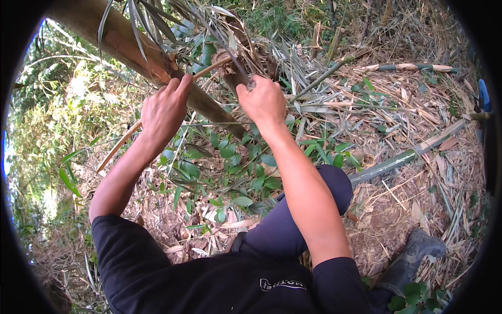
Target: The person uses a machete to shave and split a bamboo stalk, first removing a strip from a standing stalk and then sitting on the ground to further thin and shape the piece by repeatedly shaving its surface.
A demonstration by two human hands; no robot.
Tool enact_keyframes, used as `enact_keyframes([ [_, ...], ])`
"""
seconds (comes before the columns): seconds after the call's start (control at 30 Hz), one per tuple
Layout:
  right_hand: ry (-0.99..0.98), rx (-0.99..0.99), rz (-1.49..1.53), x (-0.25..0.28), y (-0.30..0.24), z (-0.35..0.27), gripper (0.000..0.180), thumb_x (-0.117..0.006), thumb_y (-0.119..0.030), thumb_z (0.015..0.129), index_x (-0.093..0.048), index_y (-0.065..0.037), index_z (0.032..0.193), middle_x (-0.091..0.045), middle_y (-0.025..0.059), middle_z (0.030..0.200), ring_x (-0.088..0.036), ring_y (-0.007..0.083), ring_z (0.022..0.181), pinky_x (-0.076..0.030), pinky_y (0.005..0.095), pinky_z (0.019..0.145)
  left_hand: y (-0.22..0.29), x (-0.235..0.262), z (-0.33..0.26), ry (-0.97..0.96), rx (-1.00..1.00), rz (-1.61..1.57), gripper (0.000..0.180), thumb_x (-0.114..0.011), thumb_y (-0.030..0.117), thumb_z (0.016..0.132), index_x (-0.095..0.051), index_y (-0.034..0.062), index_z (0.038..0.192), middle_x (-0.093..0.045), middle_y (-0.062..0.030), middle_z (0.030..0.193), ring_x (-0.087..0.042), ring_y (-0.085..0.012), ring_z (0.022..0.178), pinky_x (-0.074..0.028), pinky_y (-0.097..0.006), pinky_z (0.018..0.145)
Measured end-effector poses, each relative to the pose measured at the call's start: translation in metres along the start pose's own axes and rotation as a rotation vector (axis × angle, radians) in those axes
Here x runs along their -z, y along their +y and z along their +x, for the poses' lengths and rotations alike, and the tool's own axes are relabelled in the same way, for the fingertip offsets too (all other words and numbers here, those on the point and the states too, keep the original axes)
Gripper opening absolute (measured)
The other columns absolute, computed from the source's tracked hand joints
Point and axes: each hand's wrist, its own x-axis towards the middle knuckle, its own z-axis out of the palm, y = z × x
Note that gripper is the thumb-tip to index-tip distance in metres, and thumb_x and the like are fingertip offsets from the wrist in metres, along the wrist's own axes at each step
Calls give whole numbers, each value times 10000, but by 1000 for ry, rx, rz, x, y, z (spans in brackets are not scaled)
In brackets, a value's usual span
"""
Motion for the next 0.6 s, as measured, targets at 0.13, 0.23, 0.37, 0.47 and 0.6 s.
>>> enact_keyframes([
  [0.13,-36,-10,-51,-4,3,2,316,-684,-312,799,-719,-9,883,-702,240,822,-698,406,806,-559,479,754,2,7,0,-29,106,-160,189,-512,182,977,-564,126,1150,-679,-123,901,-668,-339,718,-524,-451,612],
  [0.23,-53,-21,-70,5,1,1,317,-681,-310,810,-723,-6,890,-706,236,840,-701,402,810,-564,475,756,-4,15,-2,-77,70,-274,204,-514,174,968,-581,86,1139,-682,-162,873,-660,-360,730,-530,-444,630],
  [0.37,-49,-1,-80,8,4,-1,328,-688,-313,810,-723,0,900,-704,241,846,-701,401,810,-566,471,755,-23,23,-14,-323,154,-495,222,-504,228,987,-593,54,1093,-642,-133,710,-672,-262,635,-515,-396,560],
  [0.47,-53,7,-101,5,6,1,325,-692,-309,811,-722,3,899,-704,242,843,-702,399,807,-567,467,748,-27,46,-22,-742,429,-850,358,-488,317,1028,-561,43,1247,-545,-24,625,-585,-117,555,-449,-312,500],
  [0.6,-46,27,-104,5,9,5,315,-696,-308,816,-722,-3,893,-704,240,835,-706,388,800,-569,461,730,-29,39,-38,-677,480,-1269,387,-404,319,1060,-504,51,1319,-306,78,596,-246,-33,439,-221,-198,392],
])
